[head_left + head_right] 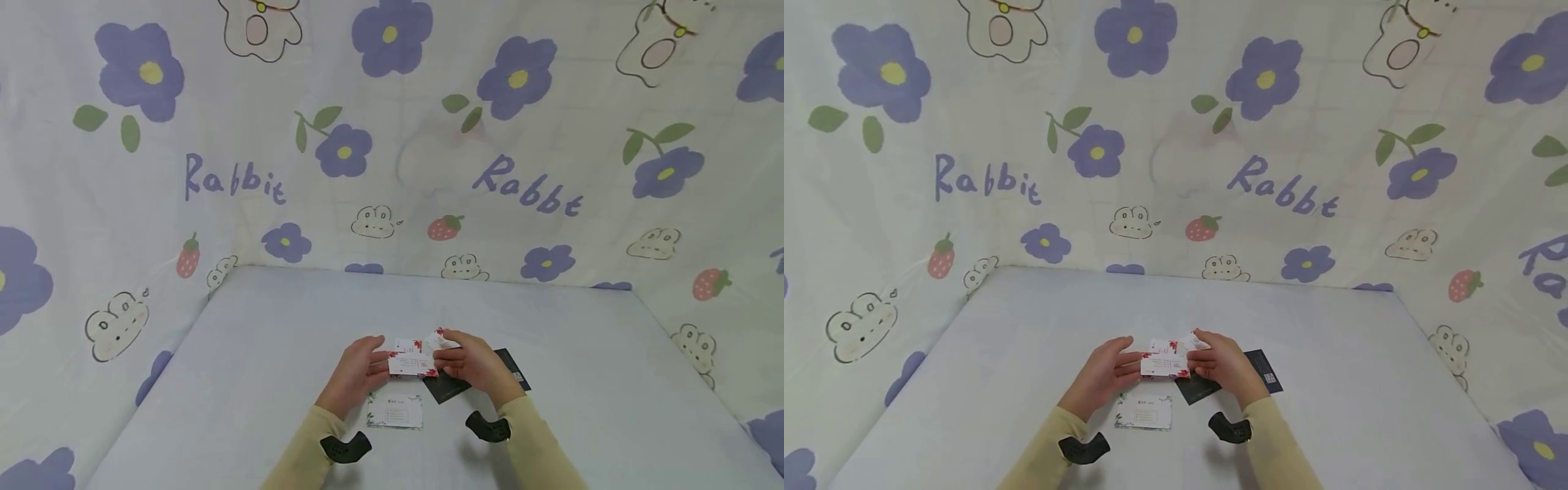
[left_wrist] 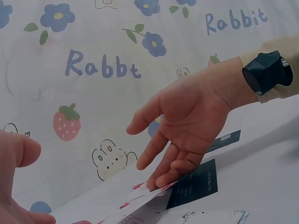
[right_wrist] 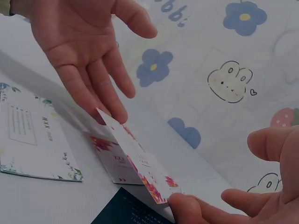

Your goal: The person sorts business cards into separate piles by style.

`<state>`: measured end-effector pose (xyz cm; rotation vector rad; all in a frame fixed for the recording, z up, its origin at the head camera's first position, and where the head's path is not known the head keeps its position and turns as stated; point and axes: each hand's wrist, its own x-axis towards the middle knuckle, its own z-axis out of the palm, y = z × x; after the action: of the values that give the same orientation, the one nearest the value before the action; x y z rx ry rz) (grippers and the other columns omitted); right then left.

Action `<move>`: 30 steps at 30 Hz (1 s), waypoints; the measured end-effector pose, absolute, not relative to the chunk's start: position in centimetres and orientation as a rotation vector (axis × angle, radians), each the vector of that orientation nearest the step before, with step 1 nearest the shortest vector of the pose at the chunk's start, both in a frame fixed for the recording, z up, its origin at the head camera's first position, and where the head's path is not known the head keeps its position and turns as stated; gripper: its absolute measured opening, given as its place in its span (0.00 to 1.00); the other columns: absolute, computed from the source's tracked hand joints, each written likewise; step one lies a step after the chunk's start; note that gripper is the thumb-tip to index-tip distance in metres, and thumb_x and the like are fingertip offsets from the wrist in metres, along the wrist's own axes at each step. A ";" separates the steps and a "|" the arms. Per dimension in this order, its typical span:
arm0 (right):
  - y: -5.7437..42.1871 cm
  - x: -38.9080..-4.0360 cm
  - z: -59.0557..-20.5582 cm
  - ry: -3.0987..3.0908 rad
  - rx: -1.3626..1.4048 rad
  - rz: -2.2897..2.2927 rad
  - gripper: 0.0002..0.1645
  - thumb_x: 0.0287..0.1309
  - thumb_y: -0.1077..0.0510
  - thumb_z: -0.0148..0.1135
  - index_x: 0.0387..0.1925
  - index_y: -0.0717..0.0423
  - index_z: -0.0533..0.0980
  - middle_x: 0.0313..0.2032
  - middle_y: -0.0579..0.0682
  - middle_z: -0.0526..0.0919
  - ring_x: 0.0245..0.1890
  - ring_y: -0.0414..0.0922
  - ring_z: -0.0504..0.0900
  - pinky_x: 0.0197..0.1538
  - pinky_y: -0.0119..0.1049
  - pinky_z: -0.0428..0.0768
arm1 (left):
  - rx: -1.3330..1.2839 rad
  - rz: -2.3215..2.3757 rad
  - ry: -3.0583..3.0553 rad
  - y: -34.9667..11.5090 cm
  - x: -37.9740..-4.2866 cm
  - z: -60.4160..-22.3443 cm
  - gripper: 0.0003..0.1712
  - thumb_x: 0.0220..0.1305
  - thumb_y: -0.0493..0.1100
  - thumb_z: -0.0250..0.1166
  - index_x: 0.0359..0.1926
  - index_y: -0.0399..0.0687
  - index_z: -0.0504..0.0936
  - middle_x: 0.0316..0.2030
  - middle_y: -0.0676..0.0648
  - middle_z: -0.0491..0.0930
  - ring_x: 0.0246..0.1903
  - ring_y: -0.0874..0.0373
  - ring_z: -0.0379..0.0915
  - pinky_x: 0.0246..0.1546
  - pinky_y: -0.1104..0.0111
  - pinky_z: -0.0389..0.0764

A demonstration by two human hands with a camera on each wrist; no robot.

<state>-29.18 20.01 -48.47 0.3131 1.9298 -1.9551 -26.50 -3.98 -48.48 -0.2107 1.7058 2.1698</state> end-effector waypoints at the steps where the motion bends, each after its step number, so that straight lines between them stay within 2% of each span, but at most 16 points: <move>1: 20.1 -29.1 -48.5 1.916 0.319 -1.968 0.37 0.76 0.45 0.49 0.77 0.59 0.56 0.58 0.67 0.80 0.39 0.43 0.86 0.41 0.29 0.81 | -0.217 2.178 1.698 -3.9 -26.5 -48.5 0.40 0.78 0.53 0.53 0.78 0.37 0.51 0.71 0.29 0.65 0.65 0.40 0.71 0.70 0.48 0.71; 9: 20.7 -28.0 -48.1 1.764 0.352 -2.070 0.40 0.78 0.43 0.45 0.77 0.67 0.53 0.64 0.72 0.74 0.42 0.45 0.86 0.43 0.30 0.81 | -0.179 2.190 1.740 -3.6 -26.3 -48.5 0.41 0.78 0.52 0.53 0.79 0.35 0.48 0.71 0.28 0.64 0.66 0.40 0.69 0.70 0.48 0.71; 17: 21.7 -26.8 -47.8 1.716 0.336 -2.140 0.39 0.79 0.46 0.44 0.78 0.64 0.51 0.56 0.62 0.82 0.43 0.46 0.85 0.45 0.32 0.83 | -0.129 2.155 1.815 -2.9 -25.7 -47.8 0.41 0.77 0.52 0.54 0.79 0.36 0.49 0.70 0.29 0.67 0.60 0.45 0.74 0.66 0.52 0.75; 21: 21.7 -26.1 -47.6 1.904 0.319 -2.085 0.36 0.77 0.53 0.51 0.77 0.61 0.55 0.57 0.61 0.80 0.38 0.43 0.83 0.42 0.32 0.84 | -0.089 2.146 1.818 -2.4 -25.1 -47.3 0.39 0.78 0.51 0.53 0.79 0.37 0.51 0.69 0.30 0.70 0.55 0.49 0.78 0.61 0.60 0.80; 25: 21.5 -25.5 -47.6 2.128 0.334 -2.026 0.33 0.70 0.65 0.57 0.74 0.59 0.62 0.54 0.60 0.79 0.33 0.42 0.82 0.38 0.32 0.85 | -0.058 2.189 1.819 -1.6 -24.7 -47.6 0.36 0.77 0.46 0.54 0.77 0.35 0.54 0.65 0.30 0.73 0.49 0.53 0.80 0.55 0.65 0.84; 30: 21.6 -24.7 -48.1 2.303 0.373 -1.984 0.34 0.62 0.75 0.60 0.69 0.59 0.69 0.52 0.60 0.81 0.35 0.44 0.82 0.37 0.33 0.86 | -0.062 2.240 1.842 -0.6 -24.7 -48.8 0.35 0.73 0.40 0.60 0.75 0.37 0.59 0.57 0.32 0.79 0.38 0.60 0.81 0.44 0.72 0.86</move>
<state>-24.70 21.57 -48.06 0.3726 2.3029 -1.9845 -24.68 -0.55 -48.81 -0.0624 1.8422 2.2397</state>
